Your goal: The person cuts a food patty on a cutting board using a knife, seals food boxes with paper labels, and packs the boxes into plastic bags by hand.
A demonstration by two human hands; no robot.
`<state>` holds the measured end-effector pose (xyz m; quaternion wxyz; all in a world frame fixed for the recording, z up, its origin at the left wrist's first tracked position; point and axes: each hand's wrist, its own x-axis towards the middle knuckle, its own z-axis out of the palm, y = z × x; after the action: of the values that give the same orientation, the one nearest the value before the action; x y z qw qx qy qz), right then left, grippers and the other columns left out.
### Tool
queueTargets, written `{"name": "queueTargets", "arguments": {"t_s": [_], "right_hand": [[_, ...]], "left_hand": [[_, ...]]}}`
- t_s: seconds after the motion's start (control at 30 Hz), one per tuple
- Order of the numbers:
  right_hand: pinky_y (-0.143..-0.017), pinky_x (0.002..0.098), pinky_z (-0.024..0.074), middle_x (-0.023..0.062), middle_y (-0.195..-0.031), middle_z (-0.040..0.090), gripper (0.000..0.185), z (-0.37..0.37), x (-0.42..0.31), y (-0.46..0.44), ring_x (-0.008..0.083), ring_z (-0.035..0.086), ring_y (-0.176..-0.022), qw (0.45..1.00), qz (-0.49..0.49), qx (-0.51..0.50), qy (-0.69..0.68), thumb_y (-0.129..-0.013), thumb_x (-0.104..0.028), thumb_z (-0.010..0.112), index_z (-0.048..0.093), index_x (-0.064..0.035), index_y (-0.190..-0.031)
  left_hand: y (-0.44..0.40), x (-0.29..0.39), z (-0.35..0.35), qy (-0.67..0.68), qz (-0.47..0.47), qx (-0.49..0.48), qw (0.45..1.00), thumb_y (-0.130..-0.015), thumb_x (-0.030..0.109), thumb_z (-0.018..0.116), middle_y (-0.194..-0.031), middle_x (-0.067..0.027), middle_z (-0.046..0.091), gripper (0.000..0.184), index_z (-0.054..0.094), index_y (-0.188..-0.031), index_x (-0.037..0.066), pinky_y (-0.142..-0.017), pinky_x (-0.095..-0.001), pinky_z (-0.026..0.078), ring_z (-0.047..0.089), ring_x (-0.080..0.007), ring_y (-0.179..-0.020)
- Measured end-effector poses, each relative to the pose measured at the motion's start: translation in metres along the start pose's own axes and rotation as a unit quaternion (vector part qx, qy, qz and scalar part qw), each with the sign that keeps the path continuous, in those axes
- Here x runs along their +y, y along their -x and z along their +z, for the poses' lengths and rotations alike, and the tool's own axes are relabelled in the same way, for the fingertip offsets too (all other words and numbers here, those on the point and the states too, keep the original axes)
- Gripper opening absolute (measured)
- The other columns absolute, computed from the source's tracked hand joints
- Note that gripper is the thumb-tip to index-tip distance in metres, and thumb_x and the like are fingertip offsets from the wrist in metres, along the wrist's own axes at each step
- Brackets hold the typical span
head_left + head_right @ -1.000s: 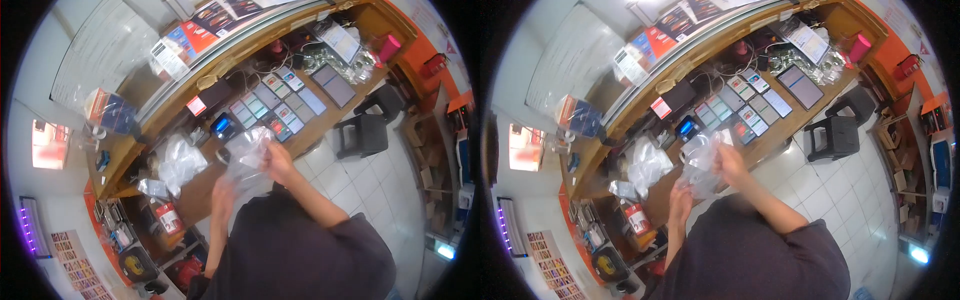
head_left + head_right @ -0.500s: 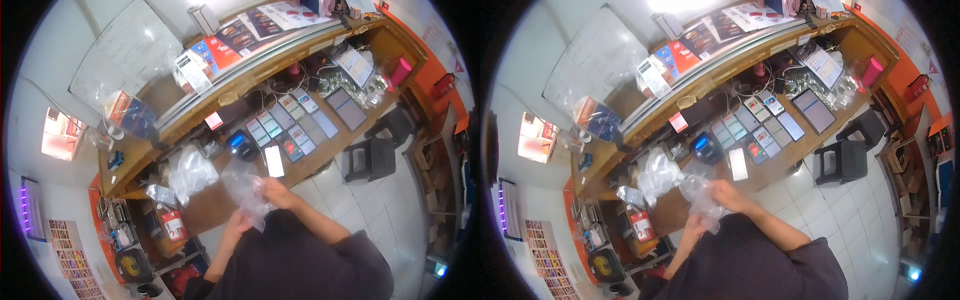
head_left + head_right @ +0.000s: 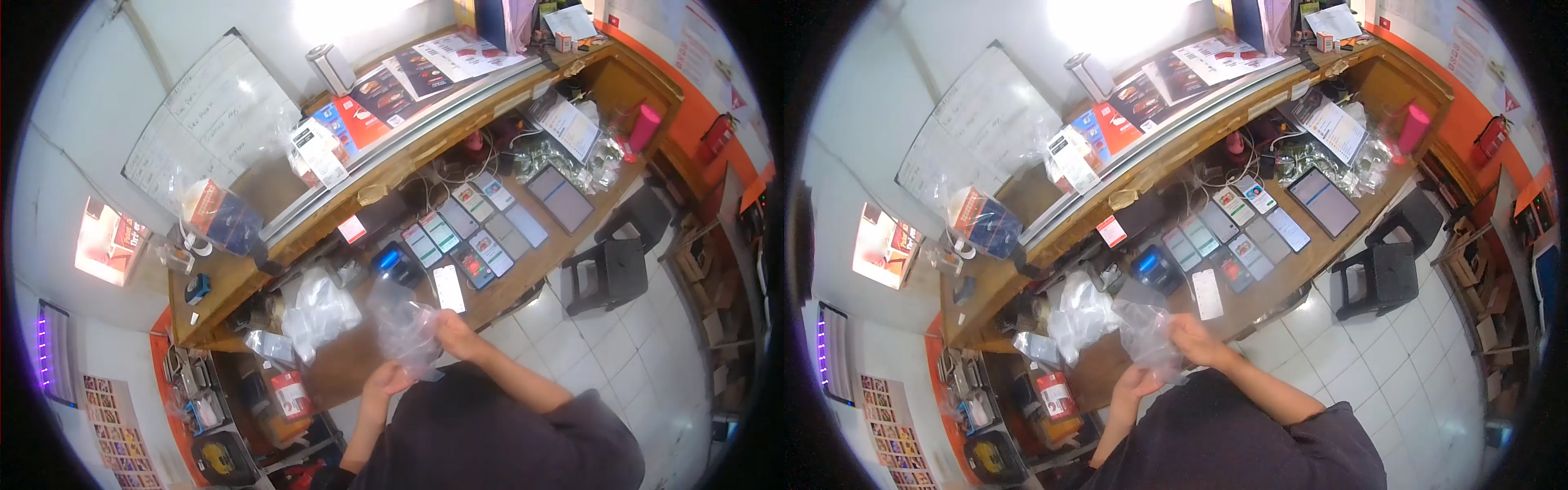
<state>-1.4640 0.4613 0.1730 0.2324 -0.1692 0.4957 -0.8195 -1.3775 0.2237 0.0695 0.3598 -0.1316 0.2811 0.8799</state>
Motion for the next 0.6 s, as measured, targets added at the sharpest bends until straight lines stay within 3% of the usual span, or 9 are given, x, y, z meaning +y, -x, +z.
{"name": "queueTargets", "arguments": {"t_s": [0.1,0.2,0.27,0.3,0.37,0.4,0.47,0.57,0.6], "right_hand": [[-0.059,0.0256,0.0405,-0.0075,-0.079,0.058,0.037,-0.007,-0.009,-0.004,0.0038,0.048,-0.069,1.000,0.009,0.009,0.027,-0.105,-0.032,0.049,0.066,-0.0009,-0.096],[-0.058,0.0273,0.0408,-0.0065,-0.076,0.057,0.033,-0.001,-0.007,-0.011,0.0053,0.048,-0.067,0.998,-0.031,0.043,0.042,-0.102,-0.031,0.055,0.065,-0.0003,-0.094],[-0.058,0.0284,0.0410,-0.0047,-0.073,0.057,0.032,0.000,-0.002,-0.013,0.0064,0.047,-0.066,0.996,-0.057,0.060,0.042,-0.099,-0.031,0.060,0.064,-0.0001,-0.092],[-0.057,0.0292,0.0397,-0.0025,-0.069,0.052,0.030,-0.004,0.000,-0.014,0.0081,0.045,-0.064,0.977,-0.055,0.101,0.180,-0.095,-0.029,0.067,0.060,-0.0012,-0.085],[-0.056,0.0300,0.0385,-0.0004,-0.064,0.047,0.033,-0.011,-0.011,-0.016,0.0098,0.043,-0.063,0.938,-0.050,0.132,0.317,-0.090,-0.026,0.073,0.055,-0.0022,-0.077],[-0.056,0.0307,0.0381,0.0013,-0.063,0.045,0.034,-0.014,-0.030,-0.017,0.0104,0.042,-0.063,0.925,-0.031,0.154,0.346,-0.085,-0.024,0.077,0.053,-0.0023,-0.076],[-0.056,0.0314,0.0377,0.0029,-0.062,0.043,0.036,-0.012,-0.043,-0.014,0.0110,0.040,-0.064,0.910,-0.009,0.173,0.376,-0.081,-0.022,0.081,0.052,-0.0024,-0.075],[-0.061,0.0366,0.0423,0.0072,-0.067,0.050,0.036,-0.010,-0.043,-0.014,0.0184,0.048,-0.064,0.907,0.013,0.112,0.407,-0.075,-0.019,0.085,0.053,-0.0026,-0.081],[-0.064,0.0404,0.0443,0.0103,-0.073,0.054,0.036,-0.011,-0.037,-0.015,0.0257,0.053,-0.068,0.890,-0.058,0.107,0.438,-0.074,-0.017,0.084,0.052,-0.0031,-0.085]], "left_hand": [[0.005,0.008,0.026,-0.025,0.019,0.069,0.997,-0.099,0.027,0.059,-0.128,-0.0103,0.060,0.038,0.055,-0.131,0.005,-0.086,-0.0350,0.053,0.061,-0.0230,-0.111],[0.004,0.007,0.007,-0.041,0.056,0.249,0.966,-0.100,0.028,0.057,-0.114,-0.0107,0.067,0.033,0.059,-0.123,0.004,-0.077,-0.0340,0.056,0.066,-0.0213,-0.099],[0.011,0.009,-0.008,-0.413,0.105,0.390,0.816,-0.101,0.022,0.056,-0.093,-0.0088,0.070,0.024,0.061,-0.115,0.003,-0.068,-0.0333,0.057,0.068,-0.0190,-0.079],[0.017,0.010,-0.031,-0.411,0.106,0.391,0.816,-0.101,0.022,0.056,-0.093,-0.0088,0.070,0.024,0.061,-0.115,0.003,-0.068,-0.0333,0.057,0.068,-0.0190,-0.079],[0.032,0.013,-0.080,-0.578,0.259,0.420,0.650,-0.100,0.014,0.055,-0.085,-0.0090,0.068,0.025,0.061,-0.121,0.001,-0.067,-0.0352,0.057,0.069,-0.0204,-0.082],[0.043,0.016,-0.082,-0.574,0.258,0.424,0.652,-0.100,0.014,0.055,-0.085,-0.0090,0.068,0.025,0.061,-0.121,0.001,-0.067,-0.0352,0.057,0.069,-0.0204,-0.082],[0.062,0.026,-0.065,-0.344,0.314,0.445,0.765,-0.097,0.009,0.058,-0.091,-0.0078,0.067,0.024,0.062,-0.119,0.002,-0.065,-0.0318,0.055,0.067,-0.0169,-0.086],[0.073,0.042,-0.025,-0.254,0.401,0.430,0.768,-0.093,0.003,0.059,-0.102,-0.0090,0.066,0.024,0.062,-0.117,0.001,-0.072,-0.0321,0.056,0.066,-0.0174,-0.090],[0.075,0.049,-0.016,-0.244,0.403,0.436,0.767,-0.093,0.003,0.059,-0.102,-0.0090,0.066,0.024,0.062,-0.117,0.001,-0.072,-0.0321,0.056,0.066,-0.0174,-0.090]]}}
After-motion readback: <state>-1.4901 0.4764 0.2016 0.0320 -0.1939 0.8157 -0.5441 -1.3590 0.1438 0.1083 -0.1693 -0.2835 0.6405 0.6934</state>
